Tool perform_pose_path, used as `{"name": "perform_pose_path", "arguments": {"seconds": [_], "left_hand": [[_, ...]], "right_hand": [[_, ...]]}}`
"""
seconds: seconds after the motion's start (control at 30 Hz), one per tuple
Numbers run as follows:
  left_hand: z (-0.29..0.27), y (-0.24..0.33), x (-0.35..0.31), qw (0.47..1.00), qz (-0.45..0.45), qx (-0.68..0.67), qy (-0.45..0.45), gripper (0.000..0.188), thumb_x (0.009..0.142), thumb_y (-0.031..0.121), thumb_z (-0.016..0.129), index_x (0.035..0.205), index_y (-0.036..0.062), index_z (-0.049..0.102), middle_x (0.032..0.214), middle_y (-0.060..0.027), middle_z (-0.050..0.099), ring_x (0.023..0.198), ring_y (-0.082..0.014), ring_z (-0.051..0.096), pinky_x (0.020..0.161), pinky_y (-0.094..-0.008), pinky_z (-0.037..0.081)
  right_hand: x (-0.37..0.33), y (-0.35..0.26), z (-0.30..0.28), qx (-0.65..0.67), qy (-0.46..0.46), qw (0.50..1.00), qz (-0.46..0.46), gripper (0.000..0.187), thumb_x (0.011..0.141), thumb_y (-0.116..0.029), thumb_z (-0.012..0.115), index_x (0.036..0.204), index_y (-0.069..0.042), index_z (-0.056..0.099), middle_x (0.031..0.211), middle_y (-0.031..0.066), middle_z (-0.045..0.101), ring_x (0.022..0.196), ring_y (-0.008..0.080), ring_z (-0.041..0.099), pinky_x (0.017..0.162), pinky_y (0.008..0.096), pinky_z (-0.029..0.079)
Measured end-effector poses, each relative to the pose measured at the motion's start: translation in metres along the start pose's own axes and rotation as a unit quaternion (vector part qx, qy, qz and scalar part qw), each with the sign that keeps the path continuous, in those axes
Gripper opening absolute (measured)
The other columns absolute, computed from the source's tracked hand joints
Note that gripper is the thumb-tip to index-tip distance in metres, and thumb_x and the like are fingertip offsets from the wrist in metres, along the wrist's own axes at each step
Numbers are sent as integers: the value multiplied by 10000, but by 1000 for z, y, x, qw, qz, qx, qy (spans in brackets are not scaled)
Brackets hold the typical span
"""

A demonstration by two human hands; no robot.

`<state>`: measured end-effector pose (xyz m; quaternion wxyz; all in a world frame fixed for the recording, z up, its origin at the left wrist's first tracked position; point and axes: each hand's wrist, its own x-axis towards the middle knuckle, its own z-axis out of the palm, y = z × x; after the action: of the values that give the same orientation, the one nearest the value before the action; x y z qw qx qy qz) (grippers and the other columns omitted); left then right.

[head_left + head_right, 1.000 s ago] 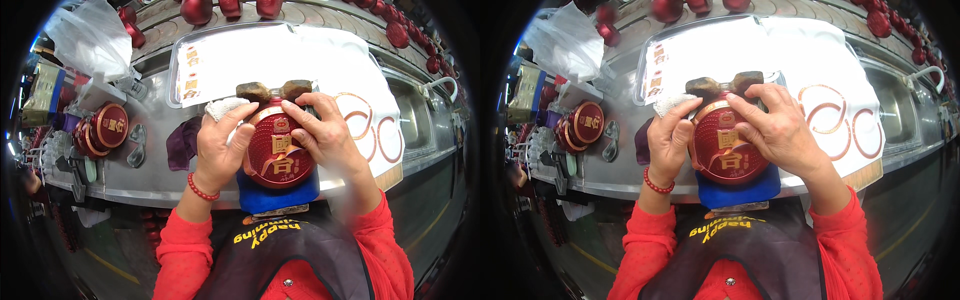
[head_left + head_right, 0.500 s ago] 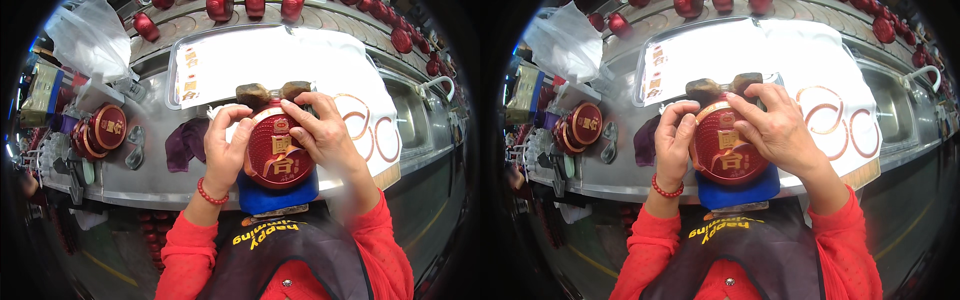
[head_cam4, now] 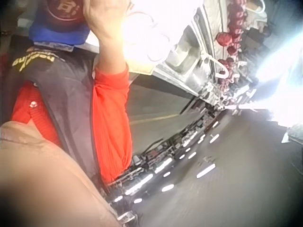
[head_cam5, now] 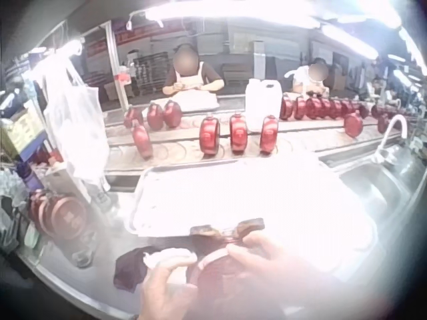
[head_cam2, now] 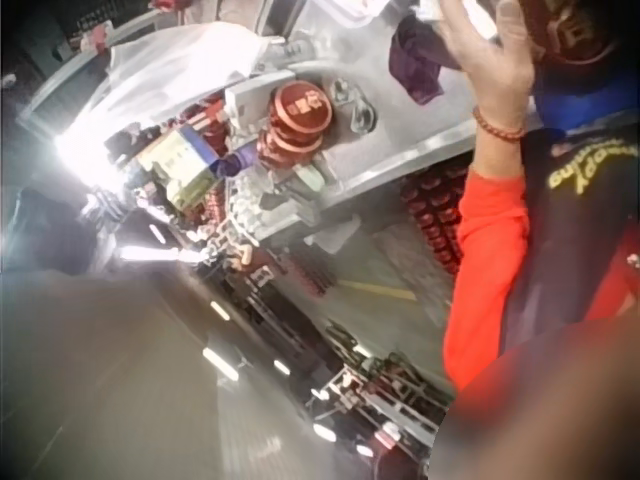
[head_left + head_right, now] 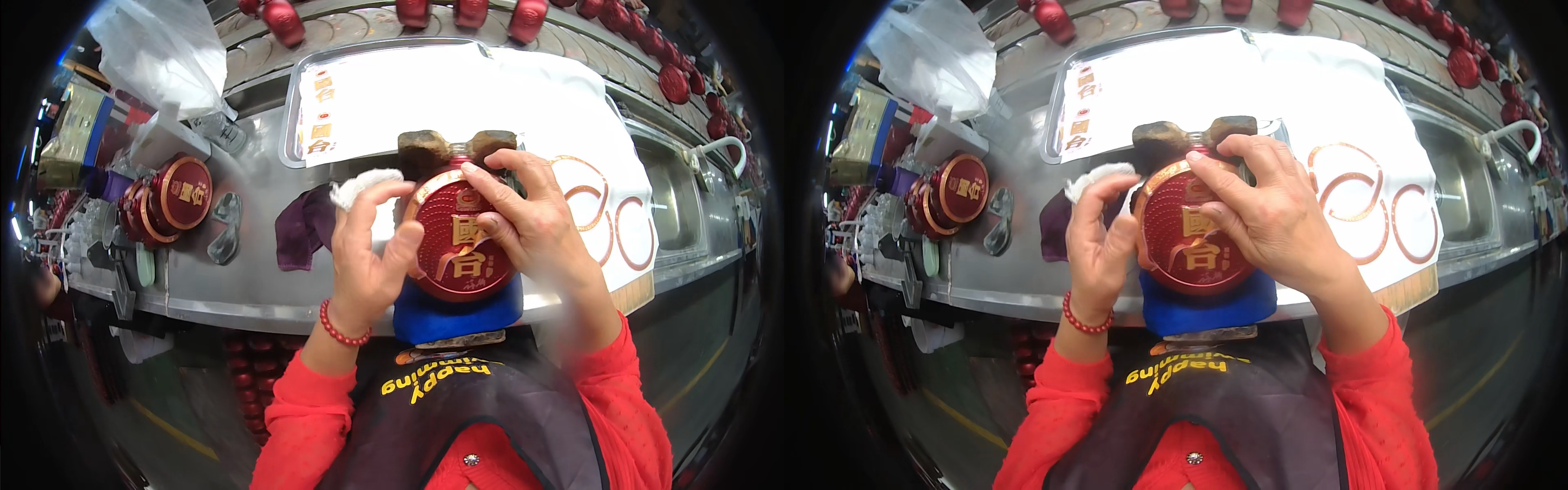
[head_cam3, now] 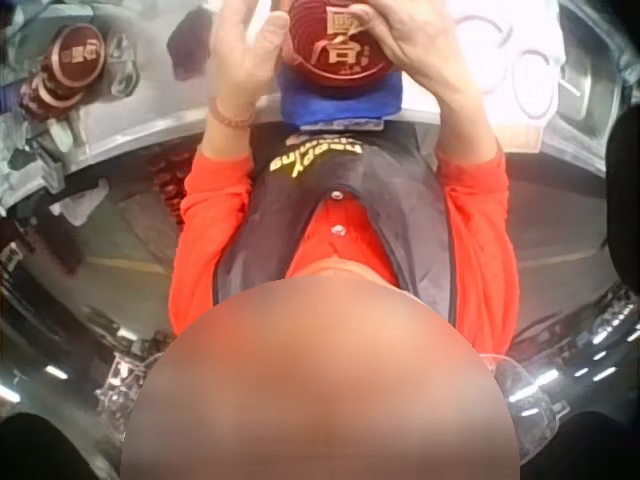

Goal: The person applies gold circular stickers to the front of red cylindrical containers, then wraps a gold ribbon around the neck of each container. They wipe the surface with a cloth and place the finished items on a nearby tray.

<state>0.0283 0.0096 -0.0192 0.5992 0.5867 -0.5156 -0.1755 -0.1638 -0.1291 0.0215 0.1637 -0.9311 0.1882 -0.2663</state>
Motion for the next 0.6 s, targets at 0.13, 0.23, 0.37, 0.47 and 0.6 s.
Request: {"name": "perform_pose_path", "arguments": {"seconds": [0.13, 0.23, 0.37, 0.47, 0.6], "left_hand": [[5, -1, -39, 999, -25, 35, 7, 654, 901, 452, 799, 1225, -15, 474, 1156, -164, 540, 1097, -278, 551, 1008, -393, 432], [10, -6, -54, 996, -87, -28, 16, 577, 923, 363, 802, 1217, 0, 462, 1168, -143, 531, 1108, -240, 528, 1015, -383, 427], [12, -10, -60, 967, -169, -191, 17, 508, 948, 303, 786, 1216, 16, 463, 1159, -110, 521, 1121, -200, 497, 1030, -374, 418], [10, -6, -63, 991, -115, -73, 17, 468, 945, 298, 788, 1182, 26, 489, 1140, -111, 538, 1116, -223, 502, 1026, -378, 415], [8, -2, -68, 997, -28, 60, 25, 302, 927, 239, 781, 1035, 38, 585, 1283, -206, 559, 1225, -327, 509, 1073, -426, 381]], "right_hand": [[11, -5, 1, -41, -9, 997, -57, 416, 878, -192, 761, 1285, -128, 701, 1295, 138, 583, 1221, 356, 555, 987, 468, 460], [20, -8, 4, -51, -21, 995, -80, 391, 870, -191, 770, 1252, -139, 706, 1292, 126, 582, 1230, 346, 547, 966, 469, 451], [26, -12, 5, -53, -34, 995, -79, 378, 872, -212, 760, 1238, -126, 726, 1294, 134, 589, 1242, 369, 542, 1018, 478, 465], [26, -13, 4, -57, -44, 995, -71, 371, 890, -211, 742, 1246, -109, 730, 1283, 150, 593, 1238, 376, 543, 1036, 481, 472], [25, -13, 5, -51, -48, 995, -71, 361, 929, -184, 707, 1278, -90, 714, 1268, 166, 602, 1210, 372, 556, 1030, 466, 473]]}}
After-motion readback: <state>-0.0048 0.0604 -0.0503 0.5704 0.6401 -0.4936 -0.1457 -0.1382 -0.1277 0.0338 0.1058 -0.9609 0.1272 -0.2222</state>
